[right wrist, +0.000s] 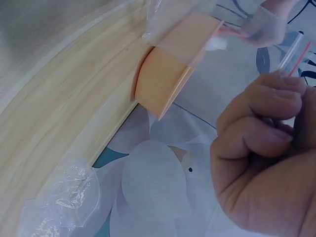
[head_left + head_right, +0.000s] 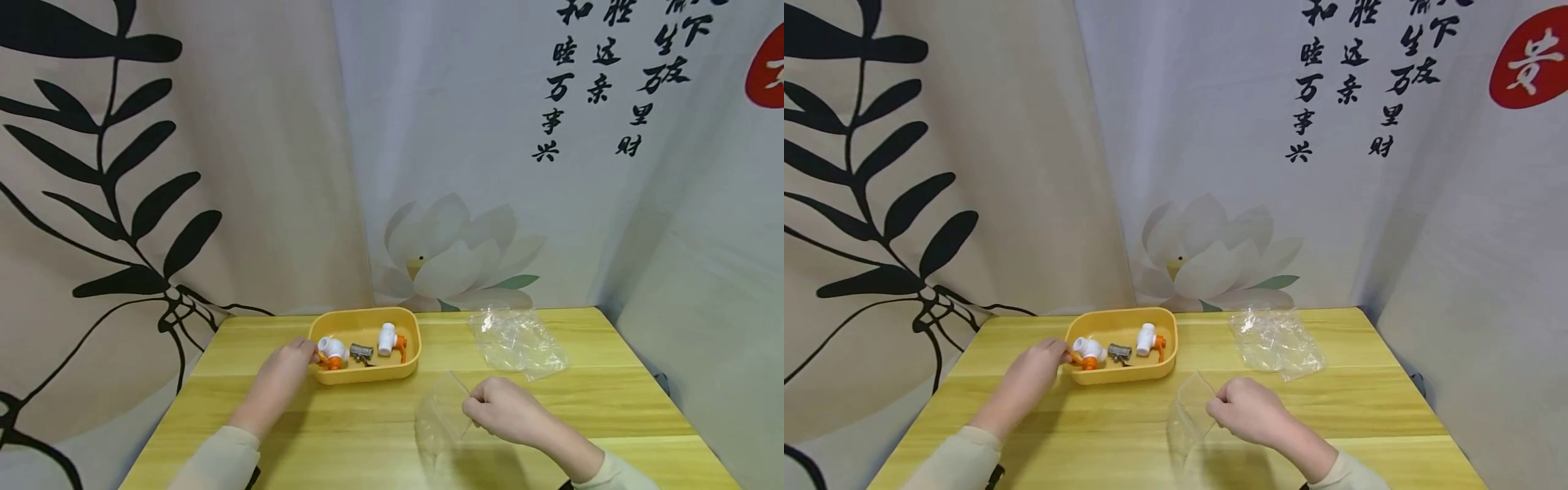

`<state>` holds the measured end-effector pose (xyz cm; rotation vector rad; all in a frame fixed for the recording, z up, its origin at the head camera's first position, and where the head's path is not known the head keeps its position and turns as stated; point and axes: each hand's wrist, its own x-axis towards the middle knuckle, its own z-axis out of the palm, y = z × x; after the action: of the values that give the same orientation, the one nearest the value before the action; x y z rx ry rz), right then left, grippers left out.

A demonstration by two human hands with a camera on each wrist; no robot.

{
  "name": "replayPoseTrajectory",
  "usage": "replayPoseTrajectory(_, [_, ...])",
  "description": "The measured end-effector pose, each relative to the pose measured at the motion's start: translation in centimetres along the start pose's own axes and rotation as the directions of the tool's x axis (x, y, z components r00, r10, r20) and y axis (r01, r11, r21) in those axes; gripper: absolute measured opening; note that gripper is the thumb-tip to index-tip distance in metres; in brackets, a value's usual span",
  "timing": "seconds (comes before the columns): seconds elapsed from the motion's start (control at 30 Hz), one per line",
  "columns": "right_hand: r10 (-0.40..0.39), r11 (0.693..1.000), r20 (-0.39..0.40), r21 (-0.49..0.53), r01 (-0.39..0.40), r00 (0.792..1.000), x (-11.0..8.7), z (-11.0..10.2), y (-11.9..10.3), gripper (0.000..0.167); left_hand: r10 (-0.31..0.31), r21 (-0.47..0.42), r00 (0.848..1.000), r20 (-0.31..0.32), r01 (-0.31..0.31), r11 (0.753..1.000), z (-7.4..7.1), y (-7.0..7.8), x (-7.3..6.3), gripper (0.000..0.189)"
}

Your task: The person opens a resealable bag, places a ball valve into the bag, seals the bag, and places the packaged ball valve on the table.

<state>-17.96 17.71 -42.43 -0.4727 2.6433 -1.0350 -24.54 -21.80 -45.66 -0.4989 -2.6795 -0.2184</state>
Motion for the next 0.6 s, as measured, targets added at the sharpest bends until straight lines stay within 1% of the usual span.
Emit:
replayPoseTrajectory(0.07, [0.008,1.0,-0.013,0.01,-0.008,1.0,0.0,0.0,0.1,0.04,0.001,-0.042,0.996,-0.085,-0.005,0.999,-0.1,0.4,-0.6,0.009])
replayPoseTrajectory(0.1, [0.014,1.0,-0.024,0.013,-0.014,1.0,0.0,-0.1,0.1,0.04,-0.003,-0.061,0.992,-0.128,-0.005,0.998,-0.2,0.7,-0.9,0.01])
replayPoseTrajectory(0.17, [0.03,0.999,-0.046,0.027,-0.029,0.998,0.0,0.0,0.1,0.042,-0.017,-0.1,0.983,-0.185,-0.002,0.995,-0.5,1.5,-1.5,0.009])
replayPoseTrajectory(0.33, [0.069,0.996,-0.112,0.066,-0.062,0.991,-0.2,0.0,-0.3,0.042,-0.053,-0.164,0.948,-0.314,0.001,0.987,-1.3,3.5,-3.0,0.011])
replayPoseTrajectory(0.43, [0.083,0.994,-0.157,0.081,-0.071,0.984,-0.2,0.1,-0.7,0.042,-0.091,-0.196,0.916,-0.39,0.013,0.98,-1.8,4.5,-3.8,0.014])
replayPoseTrajectory(0.53, [0.096,0.994,-0.206,0.08,-0.081,0.974,-0.2,0.3,-1.4,0.041,-0.158,-0.247,0.875,-0.457,0.046,0.968,-2.5,5.6,-4.4,0.017])
replayPoseTrajectory(0.6, [0.107,0.993,-0.238,0.067,-0.093,0.965,-0.1,0.4,-1.8,0.041,-0.195,-0.276,0.846,-0.497,0.059,0.959,-3.0,6.4,-4.8,0.018])
